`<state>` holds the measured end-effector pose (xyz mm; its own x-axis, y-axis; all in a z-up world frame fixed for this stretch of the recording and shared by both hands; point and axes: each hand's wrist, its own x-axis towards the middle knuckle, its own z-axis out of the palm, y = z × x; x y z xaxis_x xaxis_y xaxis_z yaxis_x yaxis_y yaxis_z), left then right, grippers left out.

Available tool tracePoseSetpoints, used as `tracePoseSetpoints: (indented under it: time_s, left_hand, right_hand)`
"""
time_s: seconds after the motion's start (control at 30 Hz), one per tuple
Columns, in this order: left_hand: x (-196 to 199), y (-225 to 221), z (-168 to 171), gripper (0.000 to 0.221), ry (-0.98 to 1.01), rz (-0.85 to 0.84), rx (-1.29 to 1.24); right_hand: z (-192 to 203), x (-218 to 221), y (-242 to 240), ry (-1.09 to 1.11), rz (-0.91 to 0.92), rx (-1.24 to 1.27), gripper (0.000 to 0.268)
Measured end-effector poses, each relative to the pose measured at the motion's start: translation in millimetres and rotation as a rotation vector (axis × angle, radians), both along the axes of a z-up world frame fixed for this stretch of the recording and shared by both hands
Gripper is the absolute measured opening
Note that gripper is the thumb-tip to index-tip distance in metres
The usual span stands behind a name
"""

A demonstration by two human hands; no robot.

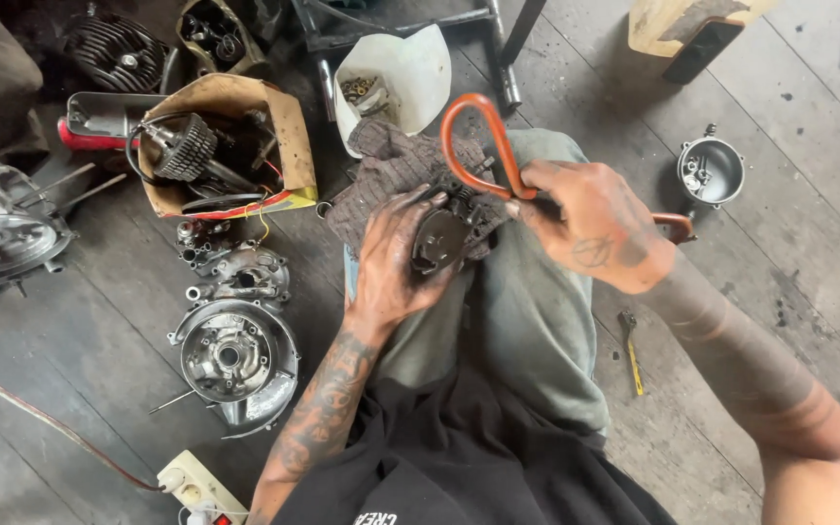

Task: Brushing and inspecting a motorcycle engine component, likely a carburetor, using various tools in a workshop.

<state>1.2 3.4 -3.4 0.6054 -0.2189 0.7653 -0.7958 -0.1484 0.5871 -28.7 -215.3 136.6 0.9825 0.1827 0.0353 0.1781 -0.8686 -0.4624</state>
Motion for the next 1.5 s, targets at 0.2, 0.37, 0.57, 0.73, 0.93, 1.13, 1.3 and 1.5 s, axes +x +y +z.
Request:
tracePoseSetpoints:
  time_s: [0.2,0.37,0.57,0.73,0.93,1.13,1.3,1.5]
  left_hand:
    - [0,-3,10,0.065,0.029,0.000,-0.015]
    - [-3,-4,4,0.059,0.011,0.009,-0.015]
    - [-3,-5,7,0.058,0.024,-0.004,-0.024]
    - [-6,-3,7,0.058,0.074,-0.032,-0.052]
    - [-3,-2,-1,0.059,0.072,-0.040,-0.057]
    - [-3,-3,7,0.060,0.082,-0.035,-0.087]
    - [-3,-3,10,0.063,0.086,-0.047,-0.079]
    - [-4,-4,3,0.063,0.051,0.017,-0.011]
  right_hand:
    - [-6,-5,-8,0.050,-0.015,0.098,0.011]
    - [-24,-22,-2,-0.382,0.063,-0.380,0.006]
    - [-32,-16,-19,-0.316,0.101,-0.110,0.011]
    - [-47,-13,-31,-0.387,0.189,-0.125,0.012]
    - [-32,-15,-13,-0.147,0.201,0.146,0.014]
    - [-39,-25,-25,-0.233,0.104,0.030,0.008]
    - [-21,-30,-24,-0.267,0.000,-0.020,0.009]
    - [-26,-26,3,-0.393,0.065,-0.238,0.006]
